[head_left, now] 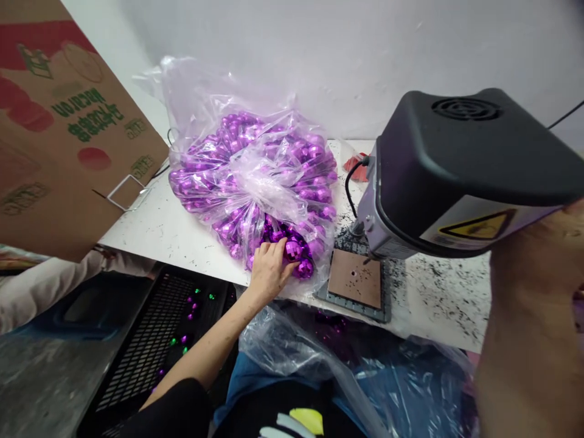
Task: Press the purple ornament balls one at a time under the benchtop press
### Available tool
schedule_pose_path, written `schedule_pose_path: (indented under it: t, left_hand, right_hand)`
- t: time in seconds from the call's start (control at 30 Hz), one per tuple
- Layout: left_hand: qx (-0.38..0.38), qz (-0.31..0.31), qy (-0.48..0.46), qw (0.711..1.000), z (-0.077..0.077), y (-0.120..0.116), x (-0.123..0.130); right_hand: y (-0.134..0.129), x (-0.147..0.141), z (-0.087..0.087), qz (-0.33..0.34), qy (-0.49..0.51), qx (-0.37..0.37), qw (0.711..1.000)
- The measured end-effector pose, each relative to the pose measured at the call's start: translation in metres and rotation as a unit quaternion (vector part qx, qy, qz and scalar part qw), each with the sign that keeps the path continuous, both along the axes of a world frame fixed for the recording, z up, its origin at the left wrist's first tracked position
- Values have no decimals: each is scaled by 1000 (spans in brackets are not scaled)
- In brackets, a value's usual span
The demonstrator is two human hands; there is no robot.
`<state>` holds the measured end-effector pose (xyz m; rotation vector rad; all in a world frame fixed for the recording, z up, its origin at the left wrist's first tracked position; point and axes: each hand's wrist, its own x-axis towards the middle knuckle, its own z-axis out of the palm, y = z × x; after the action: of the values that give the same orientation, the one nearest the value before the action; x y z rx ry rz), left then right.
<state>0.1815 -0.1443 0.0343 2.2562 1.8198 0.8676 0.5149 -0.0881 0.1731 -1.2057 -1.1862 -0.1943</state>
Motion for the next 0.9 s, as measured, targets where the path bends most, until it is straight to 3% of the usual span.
schedule_pose_path:
  t: [0.07,0.13,0.23,0.33,0.4,0.43,0.5,0.63,0.73,0.8,0.9]
  left_hand:
    - [-9,-13,-108,994,-2,0,4]
    - [-50,-34,-288,956,6,-5,8]
    - [-204,-86,-511,831,27,-18,18]
    - [-349,-139,-601,705,39,-27,35]
    - [-393,-165,-620,658,38,-29,49]
    - [-396,-173,-619,656,34,-28,56]
    - [-379,-180,-584,695,24,-24,69]
    - [-294,-162,-433,837,1,-9,88]
    - [-198,-150,-314,916,-8,-1,95]
    - [-139,-161,-245,946,-9,2,97]
    - [-89,-192,-159,964,-8,2,102]
  right_hand:
    - [-2,-5,7,8,-19,-13,1000]
    - [-4,-8,11,12,-37,-14,999]
    - [-7,-11,12,15,-46,-10,999]
    - [-9,-14,13,11,-43,-15,999]
    - [-11,-16,15,3,-42,-26,999]
    - [-12,-17,16,-1,-42,-32,999]
    - [-14,-19,18,0,-44,-44,998]
    - [-16,-21,20,22,-32,-60,997]
    - [-16,-22,20,30,-31,-64,997]
    - [-15,-22,19,32,-34,-61,997]
    - [-14,-21,18,38,-30,-51,998]
